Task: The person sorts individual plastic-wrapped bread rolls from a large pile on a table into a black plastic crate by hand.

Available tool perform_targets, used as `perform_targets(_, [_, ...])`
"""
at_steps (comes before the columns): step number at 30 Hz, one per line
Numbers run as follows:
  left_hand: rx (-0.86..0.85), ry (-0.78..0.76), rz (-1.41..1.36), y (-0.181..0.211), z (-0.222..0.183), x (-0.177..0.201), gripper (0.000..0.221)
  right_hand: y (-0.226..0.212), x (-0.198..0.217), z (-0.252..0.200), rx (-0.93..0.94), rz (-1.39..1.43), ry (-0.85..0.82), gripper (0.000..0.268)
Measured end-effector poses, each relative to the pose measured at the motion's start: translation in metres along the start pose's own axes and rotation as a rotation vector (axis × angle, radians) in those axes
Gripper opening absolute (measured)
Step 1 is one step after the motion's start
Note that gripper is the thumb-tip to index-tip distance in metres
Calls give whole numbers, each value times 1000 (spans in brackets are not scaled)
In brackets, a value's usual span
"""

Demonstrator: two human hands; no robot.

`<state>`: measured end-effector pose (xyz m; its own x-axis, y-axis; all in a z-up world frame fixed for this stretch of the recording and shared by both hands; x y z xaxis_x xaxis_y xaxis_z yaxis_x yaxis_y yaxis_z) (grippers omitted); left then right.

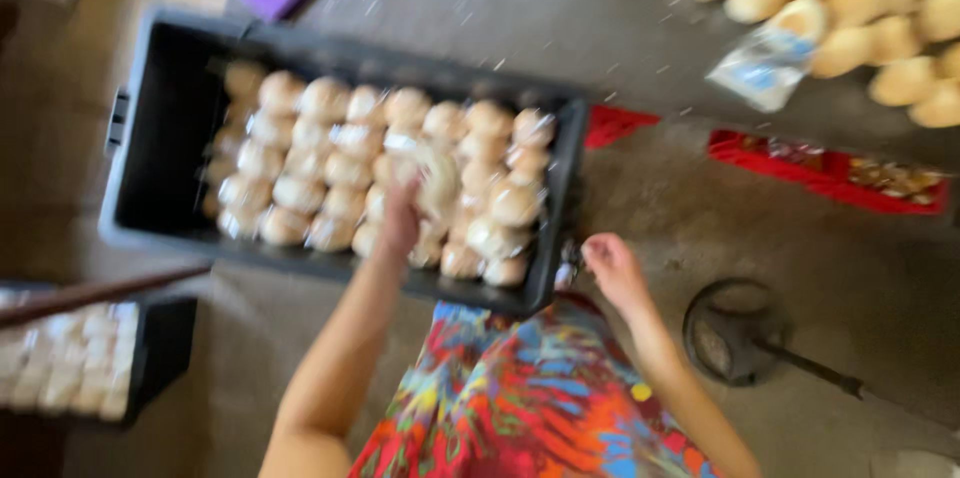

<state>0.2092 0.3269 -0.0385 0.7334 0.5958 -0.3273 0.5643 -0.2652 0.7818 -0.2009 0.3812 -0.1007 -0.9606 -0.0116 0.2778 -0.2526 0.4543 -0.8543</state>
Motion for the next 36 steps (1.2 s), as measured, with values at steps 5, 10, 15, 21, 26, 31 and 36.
perform_targets(5, [-409, 119, 193, 172, 61, 147, 72, -26, -17, -25, 116, -138, -34, 26])
perform_targets(10, [-873, 255, 914, 267, 72, 234, 61, -60, -11, -49, 22, -262, 52, 28])
perform_targets(15, [-931, 297, 1710, 267, 67, 273, 66, -73, -14, -69, -30, -234, 119, 29])
perform_targets(21, [-454, 215, 2067, 198, 100, 352, 53, -56, -15, -105, -35, -307, 153, 29])
perform_targets(26, [4, 66, 2129, 149, 161, 393, 72, -51, -22, -121, 51, -427, 177, 34])
perform_targets(31, [-199, 152, 2058, 143, 158, 388, 73, -36, 12, -124, 75, -483, 302, 32])
perform_targets(36, [-588, 533, 1558, 170, 113, 336, 56, 10, 89, -99, 170, -495, 396, 36])
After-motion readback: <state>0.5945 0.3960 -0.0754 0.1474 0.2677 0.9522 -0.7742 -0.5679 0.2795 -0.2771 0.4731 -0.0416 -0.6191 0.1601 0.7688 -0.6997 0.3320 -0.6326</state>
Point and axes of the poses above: each hand's wrist, its own z-axis towards the middle knuckle, its own x-axis out of the back of the hand, y = z × x, the point moved 5 cm from there along z, towards the middle knuckle, and after that the axes turned 14 degrees about y, right-handed, at the moved point
